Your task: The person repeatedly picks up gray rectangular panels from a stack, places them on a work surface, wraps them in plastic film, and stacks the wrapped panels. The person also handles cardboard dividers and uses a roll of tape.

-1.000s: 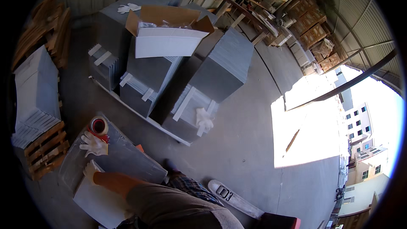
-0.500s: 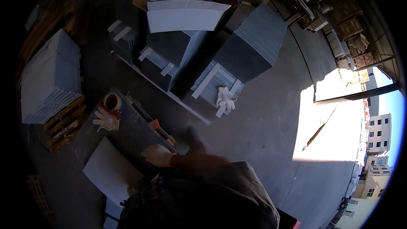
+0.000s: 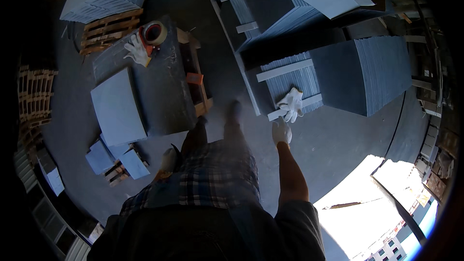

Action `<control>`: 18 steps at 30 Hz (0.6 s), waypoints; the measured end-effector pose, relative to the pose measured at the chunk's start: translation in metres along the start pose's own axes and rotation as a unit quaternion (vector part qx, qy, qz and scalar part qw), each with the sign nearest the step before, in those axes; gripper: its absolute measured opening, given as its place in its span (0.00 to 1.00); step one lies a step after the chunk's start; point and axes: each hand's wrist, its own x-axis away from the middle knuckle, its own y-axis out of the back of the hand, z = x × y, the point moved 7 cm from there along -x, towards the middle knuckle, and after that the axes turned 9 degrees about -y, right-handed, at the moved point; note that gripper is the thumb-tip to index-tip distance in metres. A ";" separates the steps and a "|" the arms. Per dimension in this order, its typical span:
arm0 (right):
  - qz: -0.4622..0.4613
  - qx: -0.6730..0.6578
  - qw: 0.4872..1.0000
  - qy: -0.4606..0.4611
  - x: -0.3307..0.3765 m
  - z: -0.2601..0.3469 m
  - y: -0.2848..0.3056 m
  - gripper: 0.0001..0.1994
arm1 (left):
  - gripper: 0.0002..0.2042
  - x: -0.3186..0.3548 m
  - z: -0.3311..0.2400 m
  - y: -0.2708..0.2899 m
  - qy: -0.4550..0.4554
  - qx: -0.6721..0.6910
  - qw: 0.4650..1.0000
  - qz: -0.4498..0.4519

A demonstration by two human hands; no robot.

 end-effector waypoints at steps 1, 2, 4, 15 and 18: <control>-0.018 0.007 1.000 0.004 -0.013 -0.012 0.008 0.28 | 0.20 0.005 -0.021 -0.016 -0.026 -0.050 0.998 0.031; -0.037 0.012 0.999 0.009 -0.027 -0.022 0.016 0.30 | 0.20 0.010 -0.043 -0.026 -0.026 -0.069 0.996 0.047; -0.045 0.013 0.999 0.004 -0.059 -0.039 0.019 0.35 | 0.17 0.023 -0.080 -0.043 0.004 -0.073 0.995 0.064; -0.102 0.057 0.993 -0.020 -0.126 0.017 0.017 0.40 | 0.18 0.070 -0.033 -0.061 0.194 0.098 0.974 -0.057; -0.012 -0.061 0.990 -0.124 -0.110 0.035 0.022 0.38 | 0.18 0.083 -0.020 -0.067 0.228 0.141 0.962 -0.060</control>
